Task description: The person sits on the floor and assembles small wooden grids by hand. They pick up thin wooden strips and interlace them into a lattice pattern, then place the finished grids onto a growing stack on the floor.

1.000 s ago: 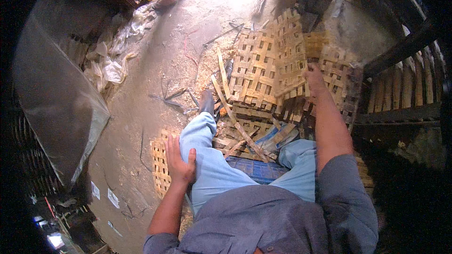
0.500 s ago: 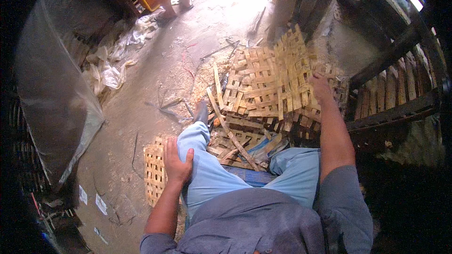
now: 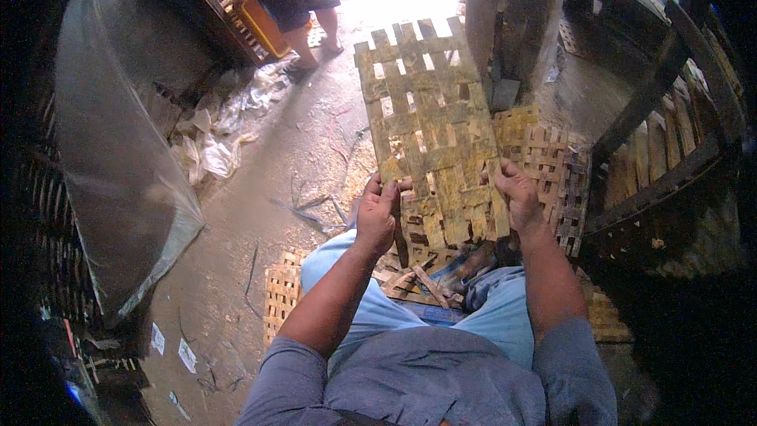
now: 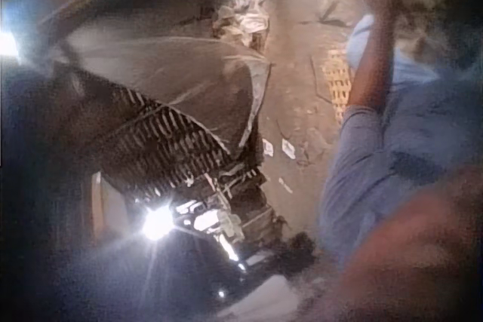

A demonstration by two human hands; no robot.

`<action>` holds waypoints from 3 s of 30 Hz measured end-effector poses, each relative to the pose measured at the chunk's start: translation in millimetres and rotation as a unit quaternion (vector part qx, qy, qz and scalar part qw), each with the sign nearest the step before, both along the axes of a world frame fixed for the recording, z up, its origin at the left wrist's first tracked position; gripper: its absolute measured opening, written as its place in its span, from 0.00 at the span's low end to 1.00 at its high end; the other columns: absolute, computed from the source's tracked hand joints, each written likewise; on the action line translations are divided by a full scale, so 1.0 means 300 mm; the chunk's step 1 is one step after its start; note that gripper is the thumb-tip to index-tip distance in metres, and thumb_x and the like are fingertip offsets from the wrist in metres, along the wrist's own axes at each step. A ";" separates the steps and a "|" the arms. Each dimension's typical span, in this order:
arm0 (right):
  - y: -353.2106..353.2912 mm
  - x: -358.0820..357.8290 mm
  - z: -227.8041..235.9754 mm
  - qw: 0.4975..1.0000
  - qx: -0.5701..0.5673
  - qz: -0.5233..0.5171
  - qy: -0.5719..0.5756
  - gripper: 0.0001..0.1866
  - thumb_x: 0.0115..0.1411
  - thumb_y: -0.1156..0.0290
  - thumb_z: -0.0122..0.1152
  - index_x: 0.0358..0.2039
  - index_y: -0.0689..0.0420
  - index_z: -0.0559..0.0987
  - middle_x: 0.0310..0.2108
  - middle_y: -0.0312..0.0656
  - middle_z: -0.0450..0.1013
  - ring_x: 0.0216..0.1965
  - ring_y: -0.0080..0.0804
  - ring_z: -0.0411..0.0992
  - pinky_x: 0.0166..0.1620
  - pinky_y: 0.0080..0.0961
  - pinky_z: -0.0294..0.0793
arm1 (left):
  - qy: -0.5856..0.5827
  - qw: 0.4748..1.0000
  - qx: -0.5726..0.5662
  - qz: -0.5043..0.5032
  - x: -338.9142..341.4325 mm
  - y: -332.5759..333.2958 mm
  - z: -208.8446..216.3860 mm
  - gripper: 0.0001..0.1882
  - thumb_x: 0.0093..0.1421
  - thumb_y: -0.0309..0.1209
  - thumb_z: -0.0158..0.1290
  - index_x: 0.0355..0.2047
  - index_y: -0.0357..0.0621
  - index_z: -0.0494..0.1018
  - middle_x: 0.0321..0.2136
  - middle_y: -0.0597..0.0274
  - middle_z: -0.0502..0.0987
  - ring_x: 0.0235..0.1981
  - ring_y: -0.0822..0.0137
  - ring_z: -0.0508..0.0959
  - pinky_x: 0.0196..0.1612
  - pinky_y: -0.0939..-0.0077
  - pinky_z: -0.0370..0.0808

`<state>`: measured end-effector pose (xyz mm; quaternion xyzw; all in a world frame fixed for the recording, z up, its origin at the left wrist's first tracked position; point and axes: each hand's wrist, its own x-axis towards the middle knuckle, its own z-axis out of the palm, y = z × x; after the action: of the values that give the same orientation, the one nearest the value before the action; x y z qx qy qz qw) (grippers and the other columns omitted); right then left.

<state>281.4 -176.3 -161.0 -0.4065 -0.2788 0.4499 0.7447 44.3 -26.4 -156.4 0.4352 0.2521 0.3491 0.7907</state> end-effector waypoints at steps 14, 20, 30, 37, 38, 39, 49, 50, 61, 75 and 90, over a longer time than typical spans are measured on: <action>0.049 -0.011 0.038 0.995 -0.048 -0.088 -0.023 0.45 0.65 0.73 0.55 0.70 0.62 0.35 0.63 0.46 0.58 0.35 0.24 0.66 0.36 0.26 0.73 | 0.151 0.986 0.069 -0.033 -0.035 -0.050 -0.055 0.20 0.71 0.47 0.43 0.27 0.47 0.65 0.16 0.67 0.68 0.18 0.75 0.69 0.25 0.75 0.71; 0.050 -0.004 0.006 0.992 -0.044 -0.097 -0.060 0.45 0.65 0.74 0.55 0.70 0.62 0.35 0.59 0.46 0.62 0.33 0.23 0.67 0.34 0.27 0.73 | 0.169 0.980 0.105 0.011 -0.013 -0.062 -0.063 0.21 0.71 0.46 0.43 0.24 0.48 0.64 0.13 0.70 0.63 0.14 0.76 0.65 0.22 0.76 0.69; 0.048 -0.007 0.003 0.998 -0.027 -0.054 -0.018 0.42 0.62 0.74 0.55 0.70 0.63 0.43 0.60 0.43 0.63 0.39 0.23 0.69 0.37 0.24 0.74 | 0.167 0.981 0.101 -0.008 -0.033 -0.050 -0.006 0.15 0.69 0.45 0.46 0.33 0.48 0.66 0.17 0.66 0.70 0.17 0.72 0.72 0.21 0.76 0.69; 0.040 -0.026 0.013 0.996 -0.025 -0.086 -0.023 0.41 0.61 0.73 0.56 0.70 0.63 0.46 0.54 0.39 0.68 0.42 0.22 0.69 0.38 0.22 0.74 | 0.188 0.979 0.072 -0.040 -0.018 -0.033 0.026 0.16 0.67 0.49 0.50 0.35 0.51 0.66 0.22 0.70 0.68 0.20 0.76 0.70 0.24 0.78 0.69; 0.040 -0.020 0.028 0.997 -0.014 -0.070 -0.016 0.41 0.61 0.73 0.55 0.70 0.63 0.46 0.55 0.39 0.68 0.43 0.21 0.69 0.39 0.22 0.74 | 0.177 0.981 0.068 -0.042 -0.016 -0.031 0.025 0.15 0.67 0.48 0.49 0.35 0.51 0.67 0.22 0.70 0.68 0.20 0.76 0.70 0.24 0.78 0.69; 0.039 -0.019 0.030 0.997 -0.024 -0.068 -0.013 0.41 0.61 0.73 0.55 0.70 0.63 0.46 0.56 0.40 0.67 0.43 0.21 0.69 0.39 0.22 0.75 | 0.167 0.983 0.064 -0.043 -0.017 -0.032 0.014 0.15 0.68 0.48 0.49 0.35 0.51 0.67 0.22 0.71 0.68 0.20 0.76 0.70 0.24 0.78 0.69; 0.060 -0.012 -0.002 0.994 -0.015 -0.109 -0.008 0.42 0.61 0.76 0.56 0.70 0.64 0.45 0.55 0.40 0.67 0.39 0.21 0.69 0.33 0.21 0.75 | 0.187 0.979 0.038 -0.071 -0.026 -0.017 0.039 0.12 0.69 0.42 0.47 0.39 0.47 0.67 0.24 0.66 0.72 0.22 0.73 0.75 0.24 0.75 0.74; 0.054 -0.005 0.009 0.995 -0.020 -0.100 -0.015 0.42 0.60 0.77 0.56 0.70 0.65 0.44 0.58 0.41 0.66 0.43 0.21 0.69 0.35 0.21 0.76 | 0.195 0.976 0.052 -0.078 -0.020 -0.011 0.061 0.12 0.69 0.42 0.47 0.39 0.47 0.67 0.24 0.66 0.72 0.23 0.72 0.75 0.26 0.75 0.75; 0.038 -0.021 0.040 0.997 -0.022 -0.078 0.006 0.40 0.61 0.75 0.54 0.69 0.65 0.46 0.52 0.39 0.69 0.41 0.23 0.69 0.37 0.22 0.75 | 0.216 0.962 0.167 -0.019 0.025 -0.039 0.074 0.10 0.68 0.34 0.50 0.45 0.45 0.67 0.25 0.70 0.71 0.21 0.79 0.69 0.22 0.82 0.68; 0.041 -0.002 0.033 0.998 -0.012 -0.063 -0.007 0.34 0.62 0.74 0.54 0.68 0.58 0.56 0.45 0.36 0.72 0.37 0.21 0.69 0.33 0.21 0.73 | 0.209 0.966 0.151 -0.009 0.040 -0.052 0.082 0.10 0.66 0.34 0.52 0.44 0.48 0.65 0.26 0.67 0.72 0.18 0.77 0.70 0.17 0.82 0.69; 0.044 0.002 0.033 0.996 0.008 -0.086 -0.006 0.36 0.62 0.74 0.55 0.69 0.58 0.54 0.40 0.35 0.73 0.30 0.18 0.68 0.31 0.19 0.71 | 0.291 0.954 0.048 -0.045 0.023 -0.035 0.102 0.14 0.65 0.42 0.52 0.40 0.45 0.70 0.26 0.65 0.73 0.22 0.73 0.72 0.22 0.76 0.71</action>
<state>281.9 -163.2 -151.2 -0.4260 -0.2512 0.3796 0.7819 51.2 -37.1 -125.7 0.5662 0.4346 0.1835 0.6759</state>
